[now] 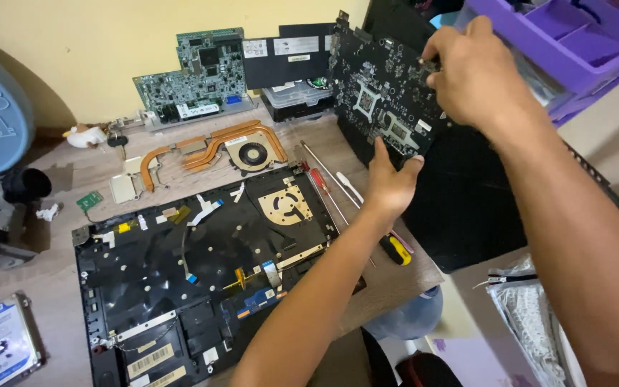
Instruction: The person uses a screwdriver to remove screws from a laptop motherboard and lifts it out of the chassis. They then detach a ribbon cable and place the motherboard aside before picking up the laptop's cooling fan and heat sink assembly.
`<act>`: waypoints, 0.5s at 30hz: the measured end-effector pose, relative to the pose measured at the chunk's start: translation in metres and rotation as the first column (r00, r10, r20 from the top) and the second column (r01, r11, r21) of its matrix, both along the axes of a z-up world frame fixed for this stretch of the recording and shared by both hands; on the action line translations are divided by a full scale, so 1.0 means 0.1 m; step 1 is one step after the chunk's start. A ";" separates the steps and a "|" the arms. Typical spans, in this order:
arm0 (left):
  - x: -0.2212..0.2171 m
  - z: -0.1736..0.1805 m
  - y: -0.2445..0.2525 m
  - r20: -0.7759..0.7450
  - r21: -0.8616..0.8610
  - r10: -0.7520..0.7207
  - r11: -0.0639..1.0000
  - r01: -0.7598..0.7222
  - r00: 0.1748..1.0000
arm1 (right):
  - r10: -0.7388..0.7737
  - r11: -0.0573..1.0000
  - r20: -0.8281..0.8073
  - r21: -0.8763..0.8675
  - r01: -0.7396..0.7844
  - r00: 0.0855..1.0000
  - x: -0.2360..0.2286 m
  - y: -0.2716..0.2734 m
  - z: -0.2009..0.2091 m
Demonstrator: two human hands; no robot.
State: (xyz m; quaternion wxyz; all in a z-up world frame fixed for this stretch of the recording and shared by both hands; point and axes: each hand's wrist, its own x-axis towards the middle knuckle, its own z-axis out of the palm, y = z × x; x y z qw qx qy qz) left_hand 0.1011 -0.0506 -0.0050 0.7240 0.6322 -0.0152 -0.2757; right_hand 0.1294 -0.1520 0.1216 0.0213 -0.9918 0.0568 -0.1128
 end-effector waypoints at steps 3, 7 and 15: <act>0.04 -0.05 -0.04 0.022 -0.073 0.068 0.995 -0.067 0.997 | -0.039 0.999 -0.037 -0.015 0.039 0.999 -0.03 0.10 0.03; 0.02 -0.14 -0.03 0.036 -0.123 0.101 0.988 -0.096 0.994 | 0.030 0.986 -0.028 -0.165 -0.034 0.999 0.08 -0.12 -0.07; -0.11 -0.09 0.19 -0.122 0.037 0.034 0.999 -0.030 0.992 | 0.052 0.993 -0.002 -0.105 -0.052 0.999 0.11 -0.21 -0.10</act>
